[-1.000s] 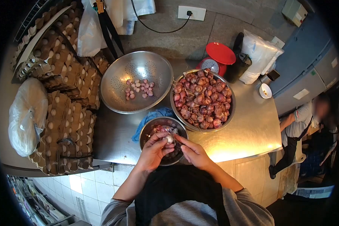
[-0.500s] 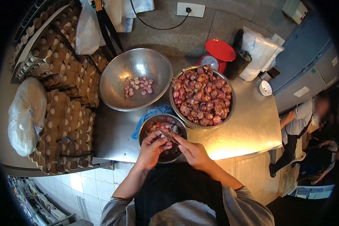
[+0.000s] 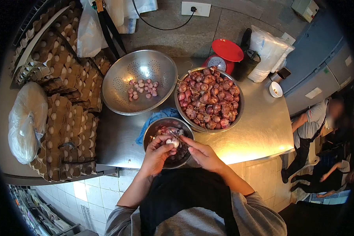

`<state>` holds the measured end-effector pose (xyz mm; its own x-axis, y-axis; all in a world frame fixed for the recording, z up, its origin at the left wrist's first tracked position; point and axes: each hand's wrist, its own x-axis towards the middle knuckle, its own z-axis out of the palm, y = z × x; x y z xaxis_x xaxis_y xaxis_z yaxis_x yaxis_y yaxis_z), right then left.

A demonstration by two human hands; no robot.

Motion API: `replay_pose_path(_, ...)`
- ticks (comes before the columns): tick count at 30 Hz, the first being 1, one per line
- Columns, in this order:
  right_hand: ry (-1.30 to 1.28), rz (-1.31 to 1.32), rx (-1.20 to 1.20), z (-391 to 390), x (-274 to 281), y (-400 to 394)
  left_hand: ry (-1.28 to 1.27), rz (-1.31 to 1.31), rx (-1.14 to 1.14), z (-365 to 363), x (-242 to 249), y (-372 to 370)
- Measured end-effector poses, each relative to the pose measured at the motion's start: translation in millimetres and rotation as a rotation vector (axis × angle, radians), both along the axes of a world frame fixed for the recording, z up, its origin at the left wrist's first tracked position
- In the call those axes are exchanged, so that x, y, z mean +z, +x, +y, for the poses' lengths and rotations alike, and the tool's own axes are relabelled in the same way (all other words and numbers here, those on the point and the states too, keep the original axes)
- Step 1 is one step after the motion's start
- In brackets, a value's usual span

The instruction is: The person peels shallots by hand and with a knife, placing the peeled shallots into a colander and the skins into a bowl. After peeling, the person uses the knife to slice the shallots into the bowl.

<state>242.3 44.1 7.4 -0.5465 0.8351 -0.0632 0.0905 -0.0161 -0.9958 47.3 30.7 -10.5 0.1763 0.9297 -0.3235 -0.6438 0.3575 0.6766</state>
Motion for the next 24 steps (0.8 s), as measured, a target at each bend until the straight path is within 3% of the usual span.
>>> replay_pose_path(2, 0.203, 0.007, 0.007, -4.2, -9.4, -3.7, -0.003, -0.008, 0.018, 0.0, 0.6, 1.4)
replay_pose_path(8, 0.279, -0.383, -0.003, -9.4, 8.4, -4.7, 0.021, 0.038, 0.029, -0.8, 3.4, 1.9)
replay_pose_path(11, 0.381, -0.406, -0.014, -8.9, 3.6, -4.0, 0.033, 0.057, 0.007, -1.7, 3.8, 1.1)
replay_pose_path(14, 0.421, -0.061, -0.087, -6.5, -18.3, -7.6, 0.037, 0.069, -0.008, -1.3, 4.3, 0.6)
replay_pose_path(17, -0.304, 0.054, 0.022, -4.0, -6.6, 2.8, 0.035, 0.099, -0.037, 0.0, 7.8, 0.1)
replay_pose_path(24, -0.005, -0.011, -0.04, 2.7, -13.8, 4.6, 0.098, 0.161, -0.05, -0.1, 11.0, 1.9)
